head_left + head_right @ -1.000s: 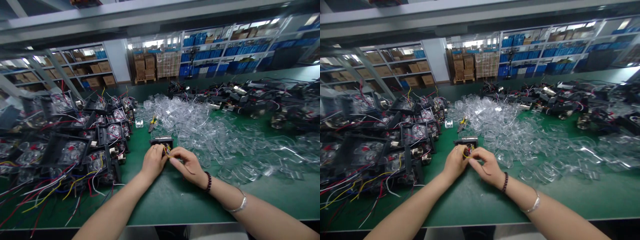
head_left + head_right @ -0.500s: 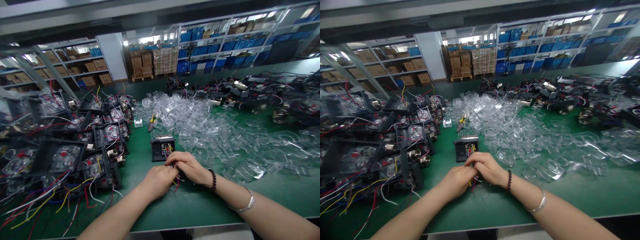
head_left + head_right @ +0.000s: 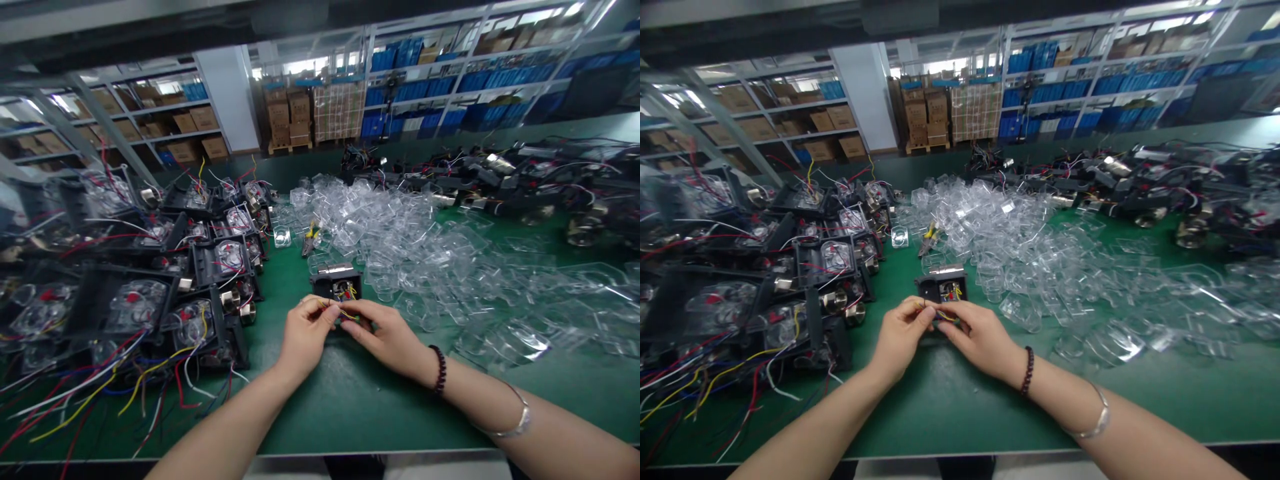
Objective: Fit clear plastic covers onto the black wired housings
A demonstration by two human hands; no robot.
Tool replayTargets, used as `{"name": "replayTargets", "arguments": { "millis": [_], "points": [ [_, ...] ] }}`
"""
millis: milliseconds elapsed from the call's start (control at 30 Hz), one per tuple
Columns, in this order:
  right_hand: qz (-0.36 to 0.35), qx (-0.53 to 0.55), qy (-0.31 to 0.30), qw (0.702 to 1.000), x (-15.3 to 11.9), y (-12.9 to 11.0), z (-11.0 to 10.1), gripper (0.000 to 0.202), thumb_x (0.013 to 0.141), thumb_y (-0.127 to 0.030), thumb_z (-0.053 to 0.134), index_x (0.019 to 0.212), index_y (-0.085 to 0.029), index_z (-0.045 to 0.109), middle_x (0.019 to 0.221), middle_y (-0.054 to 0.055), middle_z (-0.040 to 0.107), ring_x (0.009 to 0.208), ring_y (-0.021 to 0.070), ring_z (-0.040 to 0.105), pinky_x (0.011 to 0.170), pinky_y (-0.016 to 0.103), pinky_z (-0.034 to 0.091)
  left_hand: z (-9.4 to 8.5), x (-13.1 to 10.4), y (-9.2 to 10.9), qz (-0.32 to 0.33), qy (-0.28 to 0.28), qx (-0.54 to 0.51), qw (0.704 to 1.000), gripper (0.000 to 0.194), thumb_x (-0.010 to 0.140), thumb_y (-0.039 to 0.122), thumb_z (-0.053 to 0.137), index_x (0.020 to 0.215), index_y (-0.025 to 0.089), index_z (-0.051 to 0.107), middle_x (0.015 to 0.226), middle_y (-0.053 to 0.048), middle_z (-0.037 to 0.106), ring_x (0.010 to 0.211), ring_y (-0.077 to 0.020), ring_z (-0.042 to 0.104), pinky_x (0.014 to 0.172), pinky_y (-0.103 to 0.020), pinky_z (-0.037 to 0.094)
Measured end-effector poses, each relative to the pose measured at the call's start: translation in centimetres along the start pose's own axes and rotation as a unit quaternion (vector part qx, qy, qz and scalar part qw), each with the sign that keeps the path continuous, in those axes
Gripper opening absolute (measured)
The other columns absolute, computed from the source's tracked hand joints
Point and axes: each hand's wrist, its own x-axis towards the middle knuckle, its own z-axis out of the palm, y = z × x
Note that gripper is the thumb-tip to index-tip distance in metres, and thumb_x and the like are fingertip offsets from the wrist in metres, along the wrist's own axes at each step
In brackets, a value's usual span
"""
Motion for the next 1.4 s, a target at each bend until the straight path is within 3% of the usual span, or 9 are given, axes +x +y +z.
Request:
{"name": "replayTargets", "arguments": {
  "millis": [67, 167, 367, 633, 767, 900, 1033, 1200, 1400],
  "points": [
    [0.001, 0.008, 0.026, 1.0, -0.2, -0.3, 0.0, 0.026, 0.083, -0.032, 0.056, 0.105, -0.02, 0.063, 0.093, 0.008, 0.071, 0.08, 0.0195, 0.067, 0.071, 0.031, 0.054, 0.0, -0.1, 0.1, 0.011, -0.031, 0.004, 0.999, 0.019, 0.072, 0.035, 0.064, 0.068, 0.016, 0.07, 0.068, -0.004, 0.063, 0.07, -0.0163, 0.057, 0.065, -0.026, 0.047],
    [0.023, 0.047, 0.023, 0.998, -0.1, -0.7, -0.3, 0.02, 0.084, -0.028, 0.054, 0.097, -0.023, 0.068, 0.088, 0.006, 0.072, 0.076, 0.0186, 0.067, 0.069, 0.03, 0.055, 0.1, -0.2, 0.1, 0.01, -0.029, -0.017, 0.999, 0.018, 0.069, 0.033, 0.067, 0.064, 0.017, 0.07, 0.066, -0.004, 0.063, 0.069, -0.0165, 0.056, 0.067, -0.027, 0.045],
    [0.081, 0.067, -0.011, 0.994, 0.3, -0.8, -0.7, 0.018, 0.083, -0.027, 0.052, 0.081, -0.02, 0.069, 0.07, 0.002, 0.071, 0.06, 0.0149, 0.064, 0.055, 0.024, 0.051, 0.4, -0.1, 0.1, -0.095, 0.01, -0.131, 0.987, 0.02, 0.06, 0.035, 0.073, 0.063, 0.015, 0.068, 0.065, -0.001, 0.06, 0.055, -0.01, 0.049, 0.053, -0.022, 0.04],
    [-0.027, -0.075, 0.018, 0.997, -0.2, -0.8, -0.6, 0.011, 0.082, -0.026, 0.059, 0.081, -0.02, 0.067, 0.075, 0.003, 0.071, 0.065, 0.0158, 0.061, 0.062, 0.029, 0.045, 0.3, -0.2, -0.1, -0.094, -0.013, -0.124, 0.988, 0.024, 0.059, 0.036, 0.074, 0.056, 0.014, 0.066, 0.061, 0.001, 0.055, 0.058, -0.0097, 0.048, 0.055, -0.021, 0.036],
    [-0.042, -0.101, 0.041, 0.993, 0.1, -1.1, -0.9, 0.01, 0.08, -0.023, 0.06, 0.075, -0.021, 0.068, 0.083, 0.005, 0.069, 0.074, 0.0176, 0.06, 0.067, 0.033, 0.044, 0.3, -0.1, 0.1, -0.14, -0.05, -0.179, 0.973, 0.03, 0.063, 0.042, 0.07, 0.063, 0.013, 0.069, 0.061, -0.001, 0.057, 0.053, -0.0077, 0.045, 0.052, -0.021, 0.035],
    [-0.051, -0.091, 0.065, 0.992, 0.2, -1.3, -1.1, 0.008, 0.079, -0.02, 0.06, 0.075, -0.021, 0.067, 0.089, 0.006, 0.067, 0.087, 0.0205, 0.057, 0.079, 0.037, 0.044, 0.4, 0.0, 0.5, -0.205, -0.02, -0.248, 0.947, 0.03, 0.054, 0.038, 0.077, 0.068, 0.013, 0.069, 0.064, -0.001, 0.061, 0.054, -0.0072, 0.048, 0.053, -0.02, 0.038],
    [0.004, 0.023, 0.03, 0.999, 0.0, -1.1, -0.7, 0.009, 0.082, -0.02, 0.056, 0.079, -0.019, 0.065, 0.079, 0.004, 0.069, 0.078, 0.0162, 0.062, 0.073, 0.029, 0.048, 0.3, 0.2, 0.8, -0.227, -0.005, -0.291, 0.929, 0.033, 0.048, 0.033, 0.081, 0.07, 0.014, 0.066, 0.06, 0.003, 0.059, 0.051, -0.006, 0.048, 0.052, -0.019, 0.039],
    [0.117, 0.13, -0.012, 0.984, 0.3, -1.0, -0.6, 0.013, 0.08, -0.025, 0.056, 0.075, -0.018, 0.066, 0.073, 0.002, 0.071, 0.068, 0.0143, 0.064, 0.065, 0.023, 0.05, 0.1, 0.3, 0.8, -0.205, -0.028, -0.274, 0.939, 0.04, 0.053, 0.045, 0.078, 0.073, 0.013, 0.066, 0.06, 0.001, 0.059, 0.052, -0.0068, 0.05, 0.055, -0.02, 0.041],
    [0.145, 0.158, -0.013, 0.977, 0.5, -1.2, -0.9, 0.014, 0.077, -0.027, 0.058, 0.074, -0.018, 0.068, 0.072, 0.001, 0.071, 0.068, 0.0149, 0.065, 0.066, 0.023, 0.051, 0.1, 0.1, 0.8, -0.198, -0.035, -0.242, 0.949, 0.038, 0.051, 0.044, 0.079, 0.067, 0.012, 0.065, 0.056, 0.002, 0.058, 0.051, -0.0072, 0.05, 0.054, -0.021, 0.04]
  ]
}}
